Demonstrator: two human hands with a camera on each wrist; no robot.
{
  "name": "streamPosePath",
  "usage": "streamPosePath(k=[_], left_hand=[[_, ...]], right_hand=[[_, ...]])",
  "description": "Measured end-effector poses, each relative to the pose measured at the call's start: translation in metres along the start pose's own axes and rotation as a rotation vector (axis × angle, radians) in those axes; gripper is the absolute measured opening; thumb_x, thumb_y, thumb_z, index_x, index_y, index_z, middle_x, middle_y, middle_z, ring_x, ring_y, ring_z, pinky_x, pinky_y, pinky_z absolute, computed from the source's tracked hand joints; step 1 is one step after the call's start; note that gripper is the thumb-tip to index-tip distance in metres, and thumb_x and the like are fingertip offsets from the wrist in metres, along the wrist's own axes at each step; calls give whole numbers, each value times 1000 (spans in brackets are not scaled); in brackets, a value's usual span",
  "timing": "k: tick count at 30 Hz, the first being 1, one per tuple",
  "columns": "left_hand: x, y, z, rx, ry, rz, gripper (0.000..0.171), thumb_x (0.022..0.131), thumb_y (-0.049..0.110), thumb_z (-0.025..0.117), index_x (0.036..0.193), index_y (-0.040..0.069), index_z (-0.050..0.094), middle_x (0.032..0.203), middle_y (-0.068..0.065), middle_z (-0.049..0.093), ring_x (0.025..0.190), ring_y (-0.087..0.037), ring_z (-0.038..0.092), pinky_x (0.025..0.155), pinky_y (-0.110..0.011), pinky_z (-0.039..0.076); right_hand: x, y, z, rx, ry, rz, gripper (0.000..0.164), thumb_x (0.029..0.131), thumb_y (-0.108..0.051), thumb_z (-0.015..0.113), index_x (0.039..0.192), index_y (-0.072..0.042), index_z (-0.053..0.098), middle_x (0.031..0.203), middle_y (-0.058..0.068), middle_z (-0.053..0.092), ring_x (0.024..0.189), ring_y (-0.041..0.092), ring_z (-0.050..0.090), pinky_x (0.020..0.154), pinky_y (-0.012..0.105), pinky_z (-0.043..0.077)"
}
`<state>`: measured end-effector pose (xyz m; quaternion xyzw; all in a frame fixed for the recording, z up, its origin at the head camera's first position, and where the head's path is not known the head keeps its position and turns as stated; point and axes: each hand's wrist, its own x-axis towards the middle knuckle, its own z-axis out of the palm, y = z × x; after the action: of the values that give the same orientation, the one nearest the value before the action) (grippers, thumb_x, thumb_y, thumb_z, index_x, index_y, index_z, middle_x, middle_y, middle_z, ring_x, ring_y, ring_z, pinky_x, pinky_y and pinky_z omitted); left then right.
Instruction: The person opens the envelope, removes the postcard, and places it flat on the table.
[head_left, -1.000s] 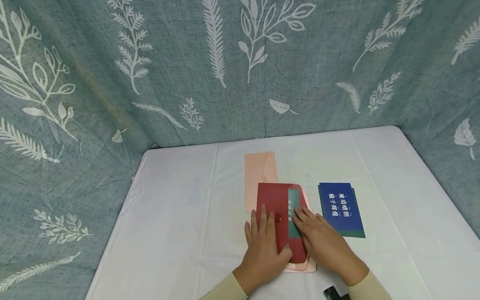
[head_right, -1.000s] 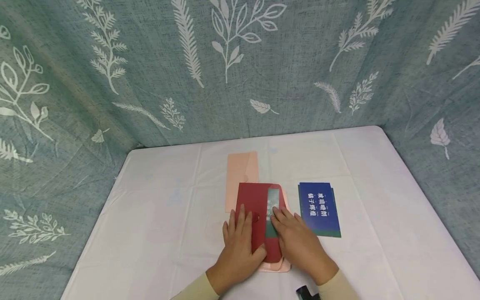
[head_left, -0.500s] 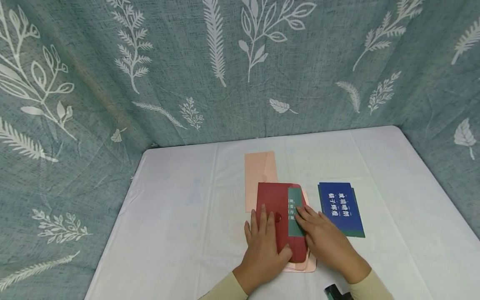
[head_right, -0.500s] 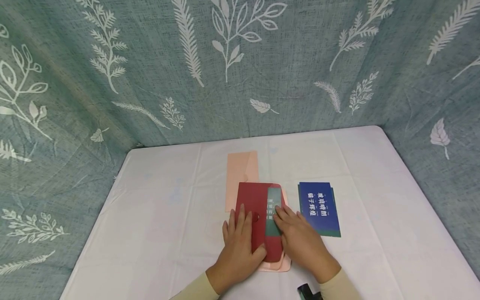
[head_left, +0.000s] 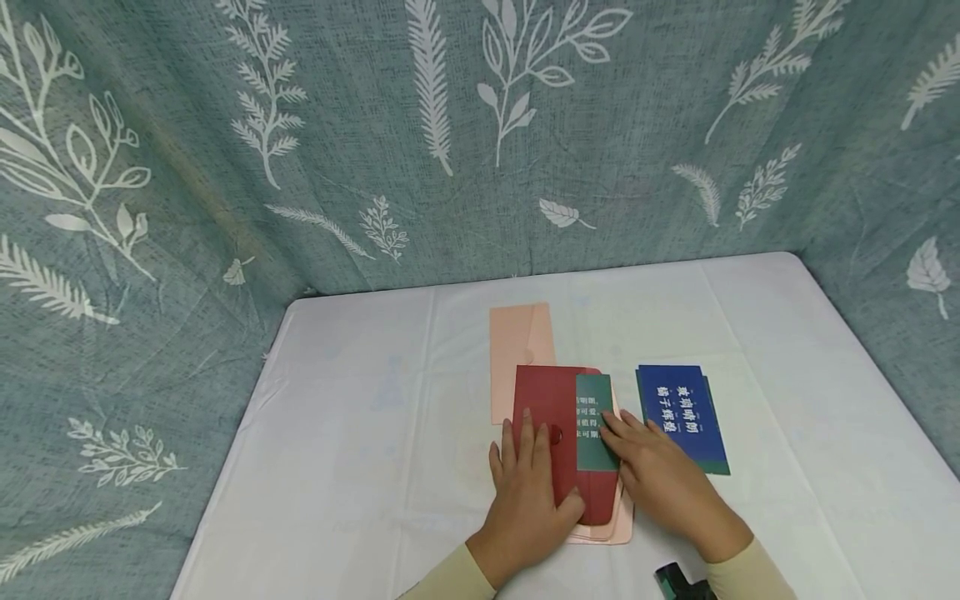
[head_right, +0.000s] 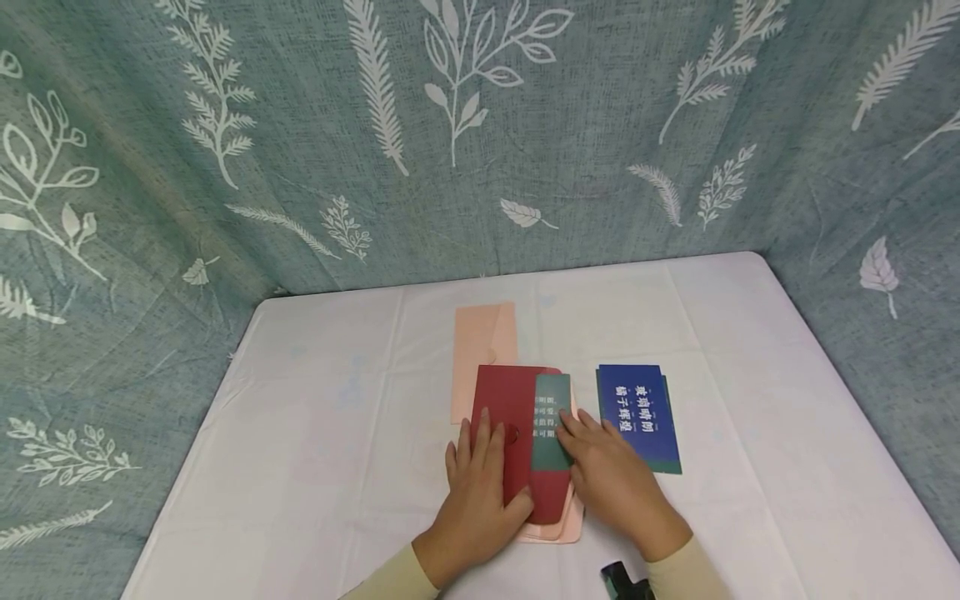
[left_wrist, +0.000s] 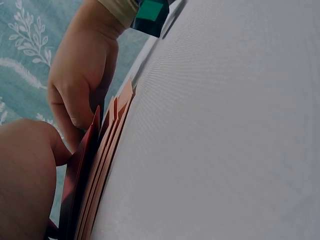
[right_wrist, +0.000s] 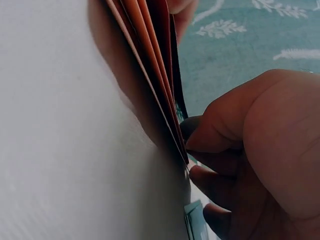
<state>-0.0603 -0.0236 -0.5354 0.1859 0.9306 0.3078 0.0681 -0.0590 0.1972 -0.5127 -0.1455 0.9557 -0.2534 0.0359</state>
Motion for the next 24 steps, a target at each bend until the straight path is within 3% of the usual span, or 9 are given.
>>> streamPosePath(k=[24], left_hand=[[1,1,-1,-10,-25,-22,92,93,39,66,167,-5,32,179,-20,13,161,-52,2,119,-80,3]], right_hand=[[-1,11,-7,10,26,14,44,99,0,65,142,3,70,160,16,55,150,43,45,119,68,31]])
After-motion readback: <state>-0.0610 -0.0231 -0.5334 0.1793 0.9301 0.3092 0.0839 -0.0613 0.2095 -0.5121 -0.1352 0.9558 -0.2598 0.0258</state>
